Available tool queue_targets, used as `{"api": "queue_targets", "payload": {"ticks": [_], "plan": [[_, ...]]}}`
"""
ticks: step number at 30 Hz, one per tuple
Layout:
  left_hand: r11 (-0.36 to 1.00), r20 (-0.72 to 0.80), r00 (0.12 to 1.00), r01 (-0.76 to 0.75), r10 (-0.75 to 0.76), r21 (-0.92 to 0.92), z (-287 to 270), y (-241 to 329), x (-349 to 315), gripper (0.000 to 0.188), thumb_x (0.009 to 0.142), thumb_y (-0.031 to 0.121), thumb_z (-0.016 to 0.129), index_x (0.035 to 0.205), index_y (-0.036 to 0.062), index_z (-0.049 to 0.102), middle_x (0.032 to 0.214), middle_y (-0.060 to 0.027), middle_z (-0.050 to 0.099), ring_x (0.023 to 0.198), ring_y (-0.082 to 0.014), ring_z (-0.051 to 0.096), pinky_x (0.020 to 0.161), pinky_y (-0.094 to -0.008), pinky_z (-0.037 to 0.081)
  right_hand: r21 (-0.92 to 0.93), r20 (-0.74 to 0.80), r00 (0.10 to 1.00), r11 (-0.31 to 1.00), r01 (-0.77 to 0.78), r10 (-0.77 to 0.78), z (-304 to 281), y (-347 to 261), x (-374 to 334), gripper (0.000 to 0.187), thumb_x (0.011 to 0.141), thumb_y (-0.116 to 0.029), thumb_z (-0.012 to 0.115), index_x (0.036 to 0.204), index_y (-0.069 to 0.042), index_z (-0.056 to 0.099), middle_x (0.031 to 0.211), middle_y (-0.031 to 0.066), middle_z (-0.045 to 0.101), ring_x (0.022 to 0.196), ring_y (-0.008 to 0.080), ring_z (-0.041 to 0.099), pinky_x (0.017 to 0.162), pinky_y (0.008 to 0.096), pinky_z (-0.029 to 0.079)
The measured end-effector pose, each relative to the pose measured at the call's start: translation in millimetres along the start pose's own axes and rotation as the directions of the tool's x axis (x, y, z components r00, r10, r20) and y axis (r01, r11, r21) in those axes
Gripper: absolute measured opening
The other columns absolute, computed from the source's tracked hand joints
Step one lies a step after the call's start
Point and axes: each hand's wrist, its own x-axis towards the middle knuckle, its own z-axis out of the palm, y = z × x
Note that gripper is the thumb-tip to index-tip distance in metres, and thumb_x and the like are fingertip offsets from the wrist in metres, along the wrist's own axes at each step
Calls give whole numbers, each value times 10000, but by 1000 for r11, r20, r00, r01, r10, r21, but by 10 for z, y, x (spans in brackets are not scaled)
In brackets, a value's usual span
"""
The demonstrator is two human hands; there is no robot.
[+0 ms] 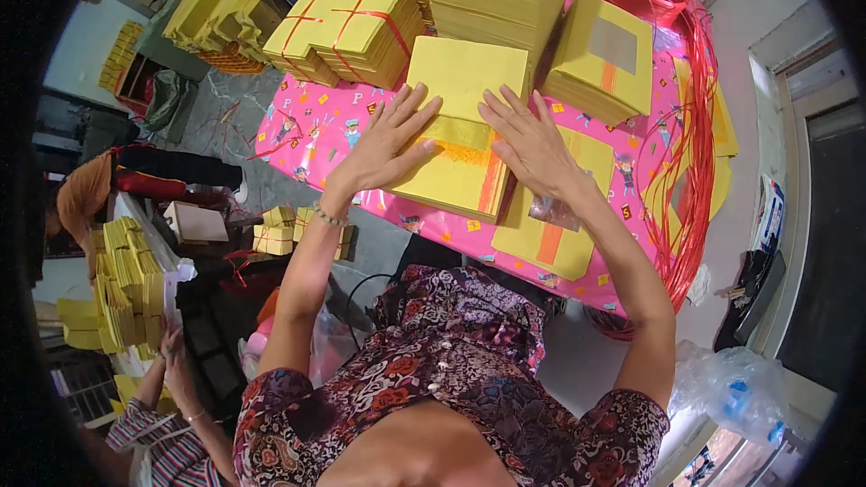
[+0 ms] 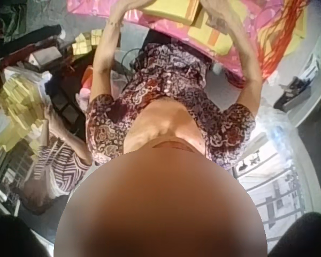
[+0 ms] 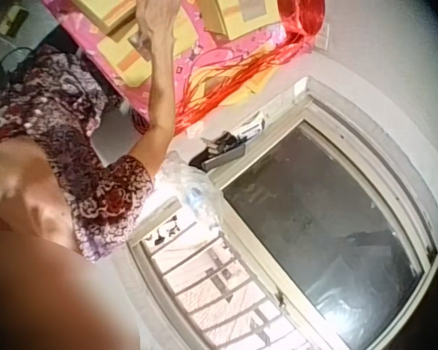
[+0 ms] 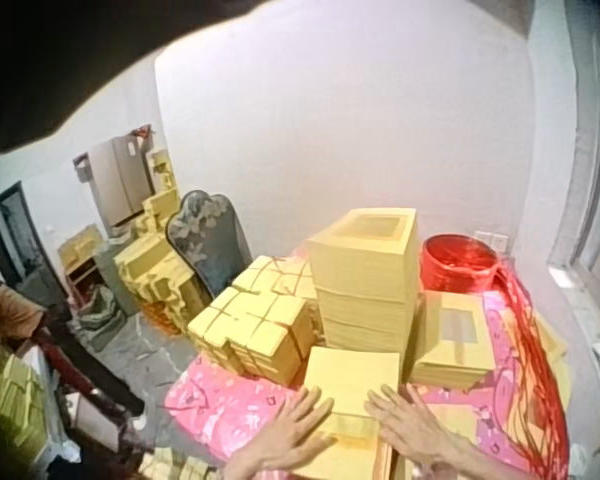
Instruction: The recorder is tying stacks of yellow paper (joss paper) together using red plastic ribbons.
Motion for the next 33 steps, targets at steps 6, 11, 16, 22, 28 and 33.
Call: {"api": "queue_targets", "payload": {"ticks": [6, 11, 16, 22, 28, 33], "plan": [[999, -7, 1000, 5, -5, 45, -3, 21, 5, 666, 926, 554, 453, 1467, 176, 359, 1552, -142, 230, 1443, -332, 171, 1151, -518, 130, -44, -31, 1000, 999, 0, -1, -85, -15, 56, 446, 965, -271, 475, 1376, -101, 455, 1445, 110, 429, 1387, 275, 318, 1140, 532, 173], [993, -117, 993, -47, 35, -106, -24, -123, 98, 591, 918, 484, 524, 1391, 133, 472, 1474, -171, 377, 1384, -344, 305, 1119, -505, 214, -102, -152, 986, 994, 48, -63, -198, 32, 246, 280, 884, -212, 611, 1132, -82, 614, 1240, 81, 586, 1150, 236, 539, 949, 412, 389], [946, -411, 896, 30, -169, -324, -144, -3, 248, 565, 867, 371, 642, 1302, 32, 521, 1206, -241, 565, 1135, -346, 537, 977, -415, 411, -223, -321, 927, 967, 124, -193, -108, 47, 314, 189, 837, -172, 652, 1000, -77, 647, 988, 48, 680, 819, 202, 663, 685, 324, 504], [543, -155, 765, 283, -625, -791, -272, 127, 233, 784, 849, 368, 681, 1341, -120, 315, 1039, -195, 597, 831, -203, 641, 686, -307, 530, -229, -475, 852, 966, 122, -221, -242, -387, 428, 157, 832, -171, 660, 958, -76, 651, 858, 54, 686, 688, 217, 665, 595, 331, 523], [285, -170, 744, 29, -646, -958, -229, -99, -90, 650, 782, 92, 749, 1284, -82, 373, 873, -121, 641, 653, -149, 628, 535, -258, 515, -119, -371, 900, 973, 196, -227, -198, -713, 403, 176, 846, -198, 658, 974, -77, 661, 910, 66, 691, 759, 231, 667, 668, 344, 529], [206, -165, 705, -28, -689, -978, -310, -591, -716, 560, 817, 42, 699, 1272, -73, 393, 925, -143, 663, 694, -171, 662, 501, -244, 505, 100, -350, 935, 991, 92, -52, -374, -735, 164, 178, 860, -188, 647, 988, -66, 673, 918, 77, 686, 836, 260, 656, 731, 367, 516]]}}
